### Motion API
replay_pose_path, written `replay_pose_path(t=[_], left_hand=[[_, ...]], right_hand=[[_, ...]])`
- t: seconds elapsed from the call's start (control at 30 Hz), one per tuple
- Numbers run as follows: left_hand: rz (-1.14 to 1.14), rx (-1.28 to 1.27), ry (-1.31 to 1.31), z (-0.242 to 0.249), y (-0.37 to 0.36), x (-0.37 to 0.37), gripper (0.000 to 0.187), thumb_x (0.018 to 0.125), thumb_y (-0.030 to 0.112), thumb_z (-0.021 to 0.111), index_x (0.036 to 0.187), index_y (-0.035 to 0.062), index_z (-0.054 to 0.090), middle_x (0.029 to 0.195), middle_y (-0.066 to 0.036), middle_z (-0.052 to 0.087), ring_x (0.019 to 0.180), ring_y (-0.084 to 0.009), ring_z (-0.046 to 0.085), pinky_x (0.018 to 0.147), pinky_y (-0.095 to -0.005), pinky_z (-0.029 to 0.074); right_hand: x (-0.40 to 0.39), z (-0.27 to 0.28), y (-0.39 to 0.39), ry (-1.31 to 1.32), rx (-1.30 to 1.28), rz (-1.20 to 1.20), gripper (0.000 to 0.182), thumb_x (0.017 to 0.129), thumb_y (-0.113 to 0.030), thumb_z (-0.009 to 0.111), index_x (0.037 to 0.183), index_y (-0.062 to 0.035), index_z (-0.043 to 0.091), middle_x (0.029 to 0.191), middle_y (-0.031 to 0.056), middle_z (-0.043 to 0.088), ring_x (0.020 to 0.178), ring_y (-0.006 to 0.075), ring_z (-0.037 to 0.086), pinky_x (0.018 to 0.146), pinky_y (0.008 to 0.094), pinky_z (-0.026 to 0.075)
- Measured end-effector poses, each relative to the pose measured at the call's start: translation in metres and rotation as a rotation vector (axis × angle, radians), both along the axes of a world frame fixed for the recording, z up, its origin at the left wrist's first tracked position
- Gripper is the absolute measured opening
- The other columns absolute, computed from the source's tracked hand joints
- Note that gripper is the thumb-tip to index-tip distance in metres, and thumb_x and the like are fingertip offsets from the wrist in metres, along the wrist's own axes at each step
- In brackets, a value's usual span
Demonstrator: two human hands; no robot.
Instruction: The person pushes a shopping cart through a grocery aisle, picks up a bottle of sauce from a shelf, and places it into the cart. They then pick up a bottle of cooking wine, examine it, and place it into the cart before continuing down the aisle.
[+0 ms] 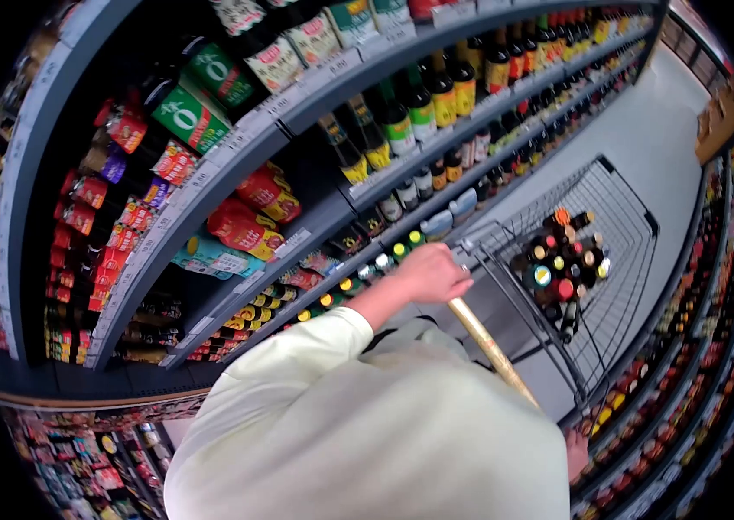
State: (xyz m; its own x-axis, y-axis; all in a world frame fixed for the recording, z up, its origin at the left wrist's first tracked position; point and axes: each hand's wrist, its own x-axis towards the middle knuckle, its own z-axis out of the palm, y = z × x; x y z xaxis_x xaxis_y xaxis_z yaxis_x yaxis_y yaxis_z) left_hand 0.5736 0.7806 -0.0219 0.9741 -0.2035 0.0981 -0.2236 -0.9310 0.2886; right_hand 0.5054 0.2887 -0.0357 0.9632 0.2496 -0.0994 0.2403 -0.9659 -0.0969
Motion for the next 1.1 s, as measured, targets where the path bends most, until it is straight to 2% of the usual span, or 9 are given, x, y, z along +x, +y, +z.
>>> replay_pose_path(t=[0.07,0.13,0.2,0.47,0.5,0.6,0.77,0.9,1.1], left_hand=[[0.014,-0.046,-0.027,-0.004,-0.001,0.013,0.035,0.092,0.037,0.054,0.071,0.0123,0.066,0.060,-0.005,0.063,0.069,-0.0270,0.063,0.079,-0.0379,0.050],[-0.041,-0.019,0.051,-0.005,-0.003,0.027,0.036,0.093,0.038,0.052,0.071,0.0129,0.067,0.061,-0.005,0.064,0.069,-0.0276,0.062,0.079,-0.0379,0.049],[-0.028,-0.029,0.033,-0.004,-0.005,0.039,0.038,0.094,0.038,0.051,0.071,0.0126,0.067,0.060,-0.005,0.063,0.068,-0.0274,0.062,0.079,-0.0375,0.049],[-0.114,-0.047,0.013,-0.009,-0.006,0.089,0.045,0.096,0.045,0.050,0.068,0.0132,0.066,0.060,-0.004,0.063,0.065,-0.0262,0.060,0.080,-0.0360,0.047],[-0.155,-0.031,0.002,-0.009,-0.005,0.093,0.047,0.095,0.048,0.050,0.068,0.0134,0.066,0.061,-0.004,0.063,0.066,-0.0254,0.060,0.080,-0.0355,0.046],[-0.223,-0.073,-0.033,-0.012,0.001,0.102,0.048,0.092,0.055,0.053,0.069,0.0144,0.066,0.064,-0.003,0.065,0.067,-0.0242,0.061,0.080,-0.0353,0.045],[-0.439,-0.055,-0.260,-0.024,0.010,0.121,0.027,0.077,0.042,0.069,0.073,0.0161,0.065,0.069,0.000,0.065,0.070,-0.0231,0.064,0.077,-0.0366,0.044],[-0.413,0.140,-0.233,-0.037,0.007,0.141,0.009,0.078,0.026,0.063,0.074,0.0182,0.064,0.069,0.001,0.067,0.072,-0.0211,0.067,0.074,-0.0371,0.043],[-0.414,0.075,-0.312,-0.038,0.023,0.160,0.011,0.080,0.020,0.061,0.069,0.0173,0.060,0.067,0.000,0.065,0.070,-0.0214,0.065,0.069,-0.0346,0.045]], right_hand=[[0.016,-0.010,-0.012,-0.147,-0.084,0.172,0.045,0.061,-0.032,0.075,0.096,-0.0056,0.067,0.084,0.0119,0.062,0.090,0.0349,0.058,0.089,0.0479,0.052],[0.033,-0.006,-0.015,-0.031,-0.100,0.153,0.038,0.070,-0.023,0.076,0.101,-0.0036,0.068,0.093,0.0136,0.064,0.095,0.0350,0.060,0.095,0.0473,0.051],[0.047,-0.051,-0.054,-0.111,-0.141,0.154,0.026,0.083,-0.030,0.059,0.100,-0.0115,0.068,0.088,0.0073,0.066,0.091,0.0277,0.062,0.106,0.0519,0.039],[0.082,-0.055,-0.054,-0.153,-0.024,0.045,0.031,0.083,-0.034,0.060,0.101,-0.0087,0.064,0.082,0.0088,0.064,0.088,0.0312,0.062,0.099,0.0532,0.043],[0.092,-0.055,-0.064,-0.041,-0.084,0.064,0.030,0.088,-0.029,0.060,0.108,-0.0067,0.064,0.094,0.0120,0.065,0.090,0.0317,0.063,0.093,0.0493,0.047],[0.108,-0.055,-0.044,-0.089,-0.080,0.020,0.030,0.087,-0.027,0.061,0.108,-0.0064,0.064,0.096,0.0124,0.064,0.091,0.0319,0.063,0.093,0.0487,0.048],[0.128,-0.054,0.003,-0.145,-0.073,-0.038,0.029,0.086,-0.024,0.062,0.109,-0.0059,0.064,0.098,0.0130,0.064,0.093,0.0321,0.062,0.092,0.0476,0.048],[0.141,-0.050,0.018,-0.158,-0.052,-0.061,0.029,0.085,-0.022,0.064,0.109,-0.0055,0.065,0.100,0.0135,0.064,0.095,0.0323,0.062,0.092,0.0467,0.049],[0.143,-0.033,0.026,-0.123,0.004,-0.101,0.029,0.084,-0.019,0.065,0.110,-0.0049,0.065,0.103,0.0142,0.064,0.097,0.0325,0.062,0.091,0.0454,0.050]])
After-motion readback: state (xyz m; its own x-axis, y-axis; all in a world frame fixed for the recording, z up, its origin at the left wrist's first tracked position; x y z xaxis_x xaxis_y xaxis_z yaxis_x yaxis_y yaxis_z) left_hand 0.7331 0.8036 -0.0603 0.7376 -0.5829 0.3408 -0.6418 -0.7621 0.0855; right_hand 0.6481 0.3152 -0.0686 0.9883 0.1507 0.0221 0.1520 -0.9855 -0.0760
